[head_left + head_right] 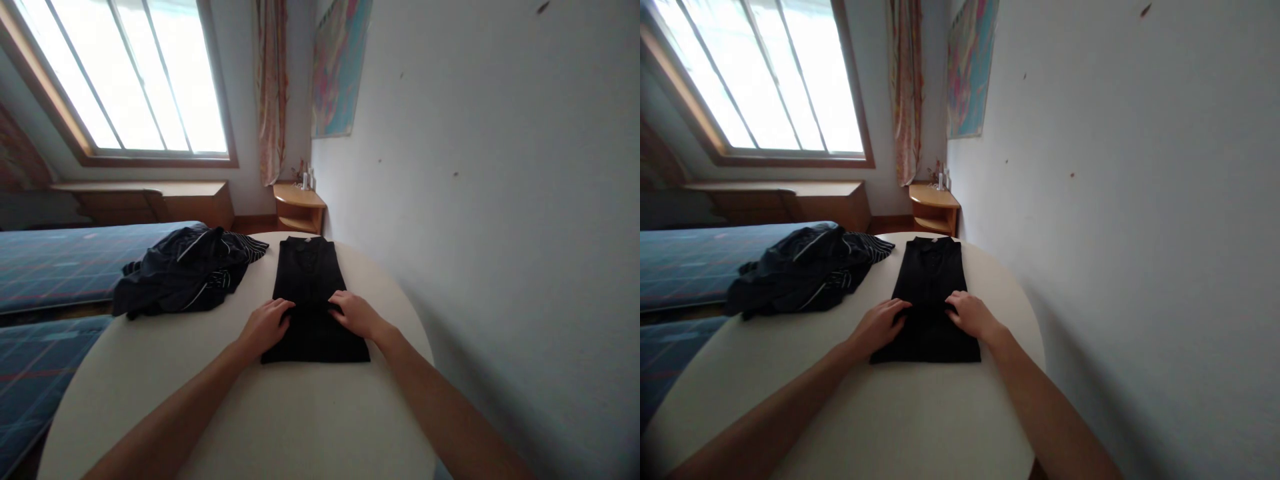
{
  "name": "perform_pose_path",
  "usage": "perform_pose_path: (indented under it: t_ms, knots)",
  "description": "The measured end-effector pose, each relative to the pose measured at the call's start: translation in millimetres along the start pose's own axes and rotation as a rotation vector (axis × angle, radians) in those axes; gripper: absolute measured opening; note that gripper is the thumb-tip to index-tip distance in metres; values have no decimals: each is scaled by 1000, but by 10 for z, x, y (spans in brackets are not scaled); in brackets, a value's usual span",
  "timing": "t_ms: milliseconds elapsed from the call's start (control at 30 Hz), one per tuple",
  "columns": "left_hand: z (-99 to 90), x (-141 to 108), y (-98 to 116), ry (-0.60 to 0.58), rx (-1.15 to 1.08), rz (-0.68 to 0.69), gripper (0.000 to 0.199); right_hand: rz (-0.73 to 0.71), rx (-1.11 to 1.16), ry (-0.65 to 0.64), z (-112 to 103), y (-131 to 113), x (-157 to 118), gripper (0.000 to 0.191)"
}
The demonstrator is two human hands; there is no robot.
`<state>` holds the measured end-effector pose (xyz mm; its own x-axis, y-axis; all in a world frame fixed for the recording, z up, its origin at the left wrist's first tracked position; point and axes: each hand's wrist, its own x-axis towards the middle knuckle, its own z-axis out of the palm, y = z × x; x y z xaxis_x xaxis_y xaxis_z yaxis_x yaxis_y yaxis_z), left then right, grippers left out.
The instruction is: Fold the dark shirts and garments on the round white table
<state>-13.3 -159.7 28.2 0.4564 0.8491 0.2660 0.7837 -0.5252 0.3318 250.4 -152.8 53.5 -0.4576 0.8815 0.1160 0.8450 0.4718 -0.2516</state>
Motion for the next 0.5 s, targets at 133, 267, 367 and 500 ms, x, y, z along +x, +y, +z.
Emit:
perform_pose_path:
  t_ms: [133,267,367,500]
  knots:
    - [-178,-112,139,-190,-71,-25,33,-36,89,-90,-44,-37,-184,13]
    - [-412,-304,331,-457,-130,37,27,-91,219,-314,-133,-160,-427,13]
    - [-505,-422,428,-519,-153,96,22,-161,251,-378,-164,-256,-552,19]
    - [-598,-376,390,-398,-131,128,21,-195,277,-274,-249,-307,-504,20]
